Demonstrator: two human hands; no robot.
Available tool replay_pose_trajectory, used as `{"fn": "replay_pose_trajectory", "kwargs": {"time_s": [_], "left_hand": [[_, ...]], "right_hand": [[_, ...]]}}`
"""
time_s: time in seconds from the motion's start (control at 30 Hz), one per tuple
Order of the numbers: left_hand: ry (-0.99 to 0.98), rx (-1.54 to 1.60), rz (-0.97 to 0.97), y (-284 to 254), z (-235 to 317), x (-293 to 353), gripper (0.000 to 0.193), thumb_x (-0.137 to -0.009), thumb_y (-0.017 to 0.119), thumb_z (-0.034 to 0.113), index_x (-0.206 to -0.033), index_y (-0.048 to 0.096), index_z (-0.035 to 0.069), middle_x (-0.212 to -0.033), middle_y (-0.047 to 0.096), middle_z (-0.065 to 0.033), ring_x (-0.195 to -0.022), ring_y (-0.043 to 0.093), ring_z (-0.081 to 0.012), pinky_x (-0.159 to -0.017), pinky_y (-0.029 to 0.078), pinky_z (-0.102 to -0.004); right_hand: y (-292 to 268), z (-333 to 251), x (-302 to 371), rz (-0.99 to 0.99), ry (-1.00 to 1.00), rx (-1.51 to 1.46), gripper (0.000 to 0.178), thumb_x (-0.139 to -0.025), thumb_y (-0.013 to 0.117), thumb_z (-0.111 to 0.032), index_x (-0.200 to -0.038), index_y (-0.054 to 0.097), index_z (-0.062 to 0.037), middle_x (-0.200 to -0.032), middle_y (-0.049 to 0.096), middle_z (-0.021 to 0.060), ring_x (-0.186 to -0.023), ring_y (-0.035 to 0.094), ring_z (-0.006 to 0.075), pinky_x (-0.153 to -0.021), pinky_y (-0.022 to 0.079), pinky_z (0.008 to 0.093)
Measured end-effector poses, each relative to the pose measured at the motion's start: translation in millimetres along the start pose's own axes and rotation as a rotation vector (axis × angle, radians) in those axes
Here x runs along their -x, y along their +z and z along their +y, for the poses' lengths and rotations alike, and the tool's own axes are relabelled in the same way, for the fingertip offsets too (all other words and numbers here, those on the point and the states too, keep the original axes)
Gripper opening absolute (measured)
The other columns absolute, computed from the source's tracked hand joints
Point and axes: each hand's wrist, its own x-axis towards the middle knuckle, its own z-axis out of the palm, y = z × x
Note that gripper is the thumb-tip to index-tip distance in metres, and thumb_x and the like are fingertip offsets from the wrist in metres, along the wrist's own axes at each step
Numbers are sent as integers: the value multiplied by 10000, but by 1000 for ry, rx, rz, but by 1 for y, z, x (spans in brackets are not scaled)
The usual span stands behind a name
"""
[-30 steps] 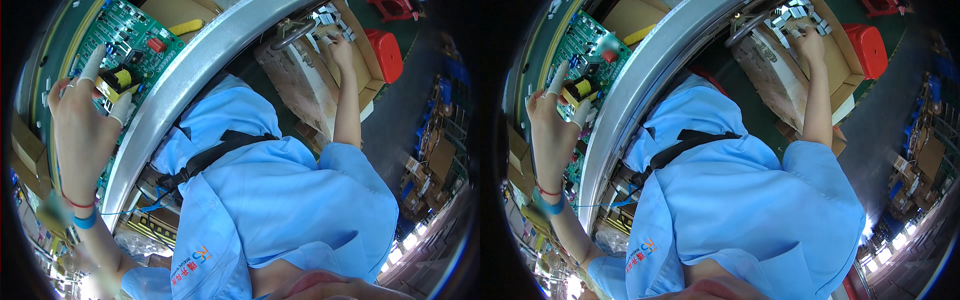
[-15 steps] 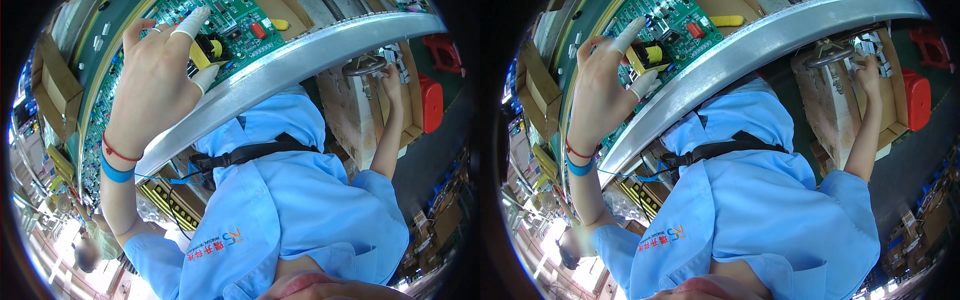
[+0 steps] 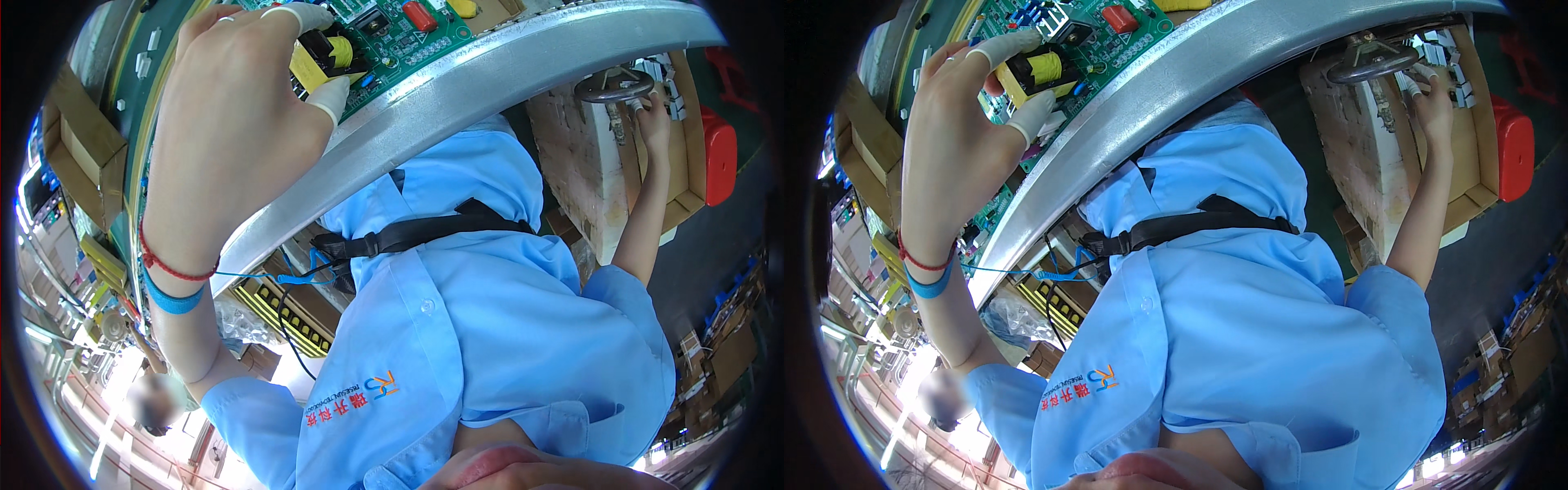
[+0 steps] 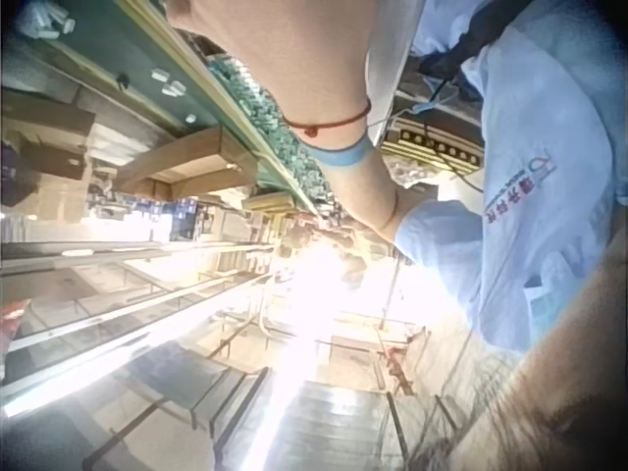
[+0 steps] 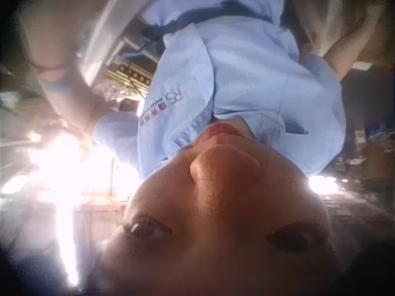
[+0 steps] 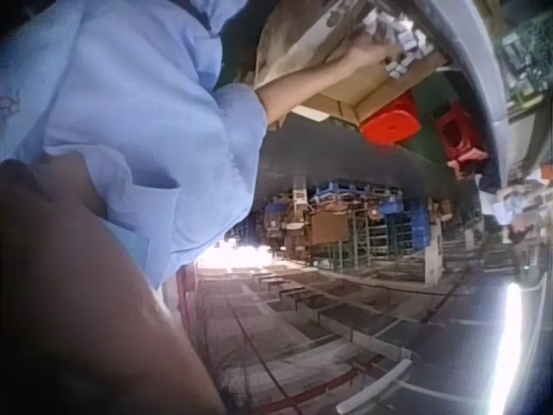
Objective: Manually inserting electronic components like transformers and capacitors onto printed circuit boards on an assembly line.
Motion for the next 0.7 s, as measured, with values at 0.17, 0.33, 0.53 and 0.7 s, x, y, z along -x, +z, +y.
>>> {"fn": "replay_pose_trajectory", "kwargs": {"time_s": [0.17,0.33,0.53,0.7], "left_hand": [[64,-2,20,1,4,-3,382,-717,716,123,-1090,669,56,-874,623,-163,-882,585,-314,-873,446,-407],[-51,-63,-77,-7,18,-8,378,-713,718,121,-1081,671,49,-964,654,-182,-810,599,-293,-764,484,-377],[-209,90,-78,-1,19,-7,395,-727,742,160,-1107,669,79,-813,618,-125,-687,568,-267,-671,458,-358],[-14,-9,189,13,9,11,524,-716,795,314,-1165,631,101,-788,594,-109,-753,565,-257,-719,436,-348]], "right_hand": [[2,8,-2,60,-69,30,365,-830,542,-114,-1189,556,-48,-852,681,191,-806,677,298,-743,495,380],[4,9,-5,52,-71,-21,353,-825,545,-99,-1173,558,-41,-838,677,189,-761,677,264,-695,500,360],[17,41,-17,67,-68,-9,351,-836,573,-119,-1181,568,-54,-951,671,167,-845,664,263,-745,494,356],[18,28,-8,26,-2,-146,393,-853,602,-179,-1230,574,-70,-1081,664,168,-984,649,285,-843,487,361]]}}
